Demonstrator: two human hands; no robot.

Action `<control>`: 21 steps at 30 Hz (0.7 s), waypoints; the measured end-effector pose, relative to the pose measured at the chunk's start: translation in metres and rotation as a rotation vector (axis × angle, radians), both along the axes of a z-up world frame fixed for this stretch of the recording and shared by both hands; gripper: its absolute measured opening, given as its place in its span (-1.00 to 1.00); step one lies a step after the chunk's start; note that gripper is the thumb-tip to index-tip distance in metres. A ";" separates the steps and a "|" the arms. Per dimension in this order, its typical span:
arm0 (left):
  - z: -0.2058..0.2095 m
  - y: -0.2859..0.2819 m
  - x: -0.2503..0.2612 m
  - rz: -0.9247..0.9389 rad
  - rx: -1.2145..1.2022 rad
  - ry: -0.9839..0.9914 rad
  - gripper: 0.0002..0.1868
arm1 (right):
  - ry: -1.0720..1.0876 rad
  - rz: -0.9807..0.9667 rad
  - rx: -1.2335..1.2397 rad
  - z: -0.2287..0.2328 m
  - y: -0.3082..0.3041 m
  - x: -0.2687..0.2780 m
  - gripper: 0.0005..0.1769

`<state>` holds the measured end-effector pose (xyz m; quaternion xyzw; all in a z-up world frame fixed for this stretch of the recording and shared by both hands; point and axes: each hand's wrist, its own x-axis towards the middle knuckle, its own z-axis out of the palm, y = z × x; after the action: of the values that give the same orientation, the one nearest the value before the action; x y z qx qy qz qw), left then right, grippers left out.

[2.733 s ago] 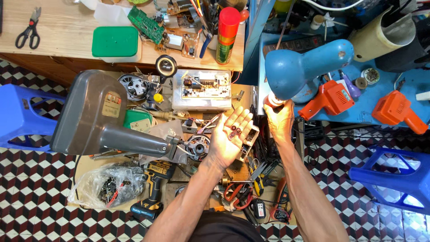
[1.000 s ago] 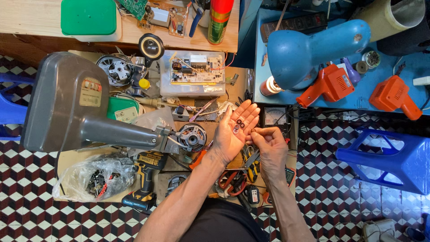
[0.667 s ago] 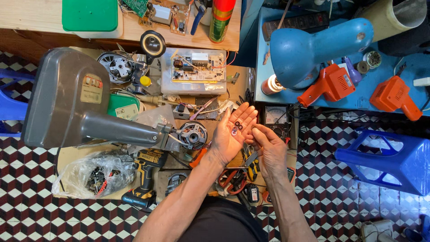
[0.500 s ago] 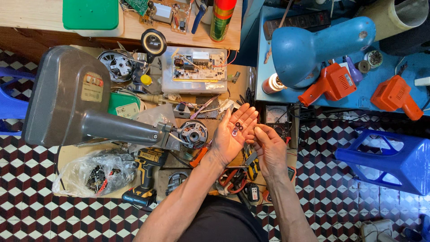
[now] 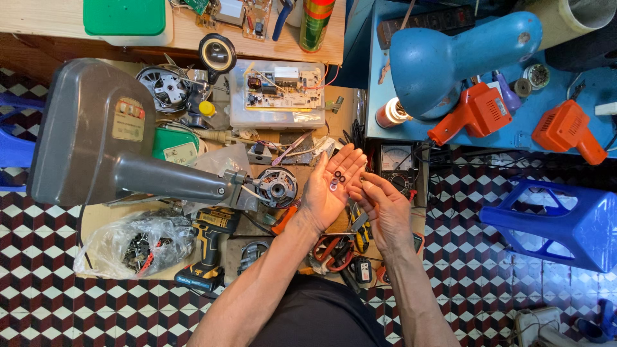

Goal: The person disassembles a small electric motor, removes the rotor, and uses a screwdriver to adjust internal components. They then reassemble the motor by inserting the rotor back into the stator and securing it with a screwdriver.

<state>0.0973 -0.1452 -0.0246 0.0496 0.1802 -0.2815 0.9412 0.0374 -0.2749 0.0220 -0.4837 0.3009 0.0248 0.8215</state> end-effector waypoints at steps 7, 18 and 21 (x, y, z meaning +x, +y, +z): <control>0.001 0.000 -0.001 -0.003 0.004 -0.001 -0.36 | -0.001 0.022 0.049 -0.007 -0.005 0.000 -0.69; -0.005 -0.005 -0.004 -0.017 -0.005 -0.014 -0.37 | 0.045 -0.086 0.172 -0.015 -0.012 -0.002 -0.76; -0.006 -0.004 -0.004 -0.014 -0.022 -0.024 -0.36 | 0.040 -0.073 0.170 -0.011 -0.012 -0.003 -0.78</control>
<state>0.0929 -0.1495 -0.0302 0.0441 0.1656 -0.2894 0.9417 0.0346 -0.2869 0.0108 -0.4001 0.3317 0.0300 0.8538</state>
